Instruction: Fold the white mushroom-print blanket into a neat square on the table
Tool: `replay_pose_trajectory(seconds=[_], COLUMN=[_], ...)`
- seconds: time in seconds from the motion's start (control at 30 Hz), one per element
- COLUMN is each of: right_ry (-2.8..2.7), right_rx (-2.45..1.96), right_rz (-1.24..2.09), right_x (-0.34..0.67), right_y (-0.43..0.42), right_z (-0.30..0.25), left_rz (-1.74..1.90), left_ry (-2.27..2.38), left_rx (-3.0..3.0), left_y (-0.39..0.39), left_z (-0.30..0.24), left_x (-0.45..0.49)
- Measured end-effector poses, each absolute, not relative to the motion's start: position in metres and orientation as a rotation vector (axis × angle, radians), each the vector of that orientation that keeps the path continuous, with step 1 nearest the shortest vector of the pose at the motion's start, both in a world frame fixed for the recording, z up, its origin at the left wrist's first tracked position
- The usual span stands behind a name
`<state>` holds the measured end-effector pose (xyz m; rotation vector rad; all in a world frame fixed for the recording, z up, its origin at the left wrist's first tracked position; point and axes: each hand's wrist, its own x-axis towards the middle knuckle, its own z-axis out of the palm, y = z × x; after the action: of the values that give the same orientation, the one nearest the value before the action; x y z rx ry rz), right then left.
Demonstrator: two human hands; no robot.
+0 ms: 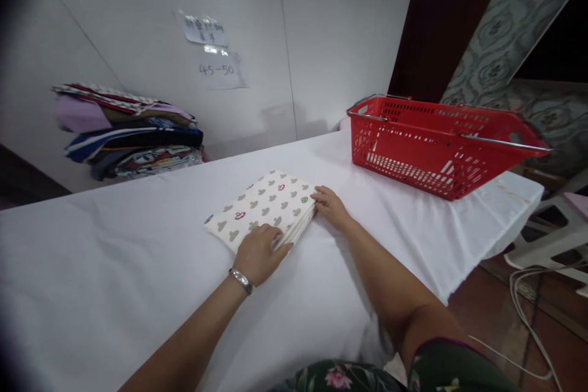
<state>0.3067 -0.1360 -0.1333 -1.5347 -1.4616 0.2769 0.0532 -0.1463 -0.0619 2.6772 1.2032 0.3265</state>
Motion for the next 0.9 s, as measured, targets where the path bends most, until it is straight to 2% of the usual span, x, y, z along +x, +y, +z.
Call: replay_pose_trajectory(seconds=[0.33, 0.5, 0.6, 0.9], right_ry=[-1.394, -1.502, -1.694, -2.056], right_rx=[-1.642, -1.593, -1.52, -1.274], right_rz=[0.351, 0.516, 0.641, 0.086], right_x=[0.304, 0.288, 0.274, 0.235], right_y=[-0.142, -0.152, -0.158, -0.173], right_z=[-0.121, -0.106, -0.099, -0.082], left_rz=[0.053, 0.021, 0.121, 0.576], left_ry=[1.252, 1.354, 1.495, 1.336], left_rx=[2.874, 2.897, 2.86, 2.728], left_y=[-0.159, -0.132, -0.121, -0.129], left_z=[-0.058, -0.052, -0.057, -0.069], left_x=[0.058, 0.013, -0.021, -0.024])
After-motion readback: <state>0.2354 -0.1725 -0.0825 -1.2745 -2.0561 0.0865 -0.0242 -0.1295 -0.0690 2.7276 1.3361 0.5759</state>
